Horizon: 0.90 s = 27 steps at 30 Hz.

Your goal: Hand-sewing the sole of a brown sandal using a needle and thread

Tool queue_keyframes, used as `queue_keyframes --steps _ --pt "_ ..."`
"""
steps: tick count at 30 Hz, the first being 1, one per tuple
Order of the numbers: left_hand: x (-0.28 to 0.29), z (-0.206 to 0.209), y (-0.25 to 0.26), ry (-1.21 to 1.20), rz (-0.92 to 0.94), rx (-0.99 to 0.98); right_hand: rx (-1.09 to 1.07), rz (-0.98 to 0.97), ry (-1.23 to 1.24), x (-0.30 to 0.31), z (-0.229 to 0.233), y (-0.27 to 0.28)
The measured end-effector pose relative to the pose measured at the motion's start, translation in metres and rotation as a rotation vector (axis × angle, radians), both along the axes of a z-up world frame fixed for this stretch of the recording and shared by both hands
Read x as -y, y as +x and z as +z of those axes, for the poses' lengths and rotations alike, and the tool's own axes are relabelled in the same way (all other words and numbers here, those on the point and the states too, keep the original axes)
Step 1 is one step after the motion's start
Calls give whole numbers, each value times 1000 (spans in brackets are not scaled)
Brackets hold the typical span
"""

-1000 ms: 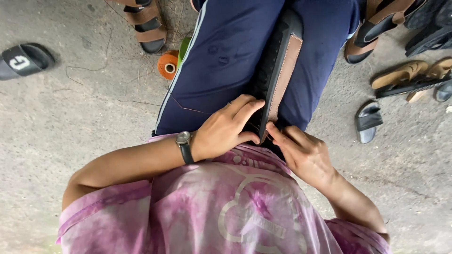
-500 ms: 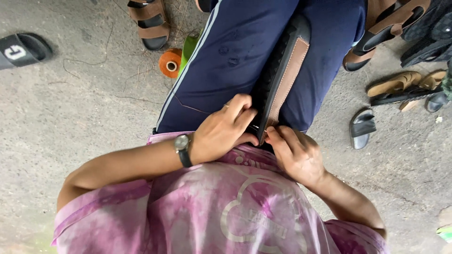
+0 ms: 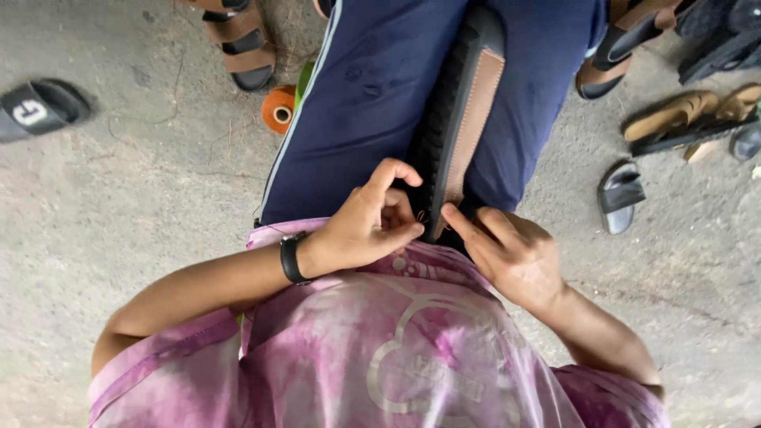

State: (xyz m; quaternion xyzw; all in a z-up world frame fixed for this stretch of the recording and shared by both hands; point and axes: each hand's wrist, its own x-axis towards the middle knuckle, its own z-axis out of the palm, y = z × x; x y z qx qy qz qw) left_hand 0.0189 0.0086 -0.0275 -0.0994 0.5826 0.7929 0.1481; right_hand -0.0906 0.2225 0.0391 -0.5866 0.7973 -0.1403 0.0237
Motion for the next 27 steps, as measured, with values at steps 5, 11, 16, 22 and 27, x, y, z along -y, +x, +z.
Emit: queue_keyframes --steps 5,11,16,22,27 --pt "0 11 0 -80 15 26 -19 0 -4 3 3 3" --pt "-4 -2 3 -87 38 26 16 -65 -33 17 -7 21" --pt "0 -7 9 -117 -17 26 64 -100 -87 19 1 18" --pt "4 2 11 -63 54 52 -37 -40 -36 7 2 12" --pt "-4 -5 3 -210 -2 -8 -148 -34 103 8 13 14"
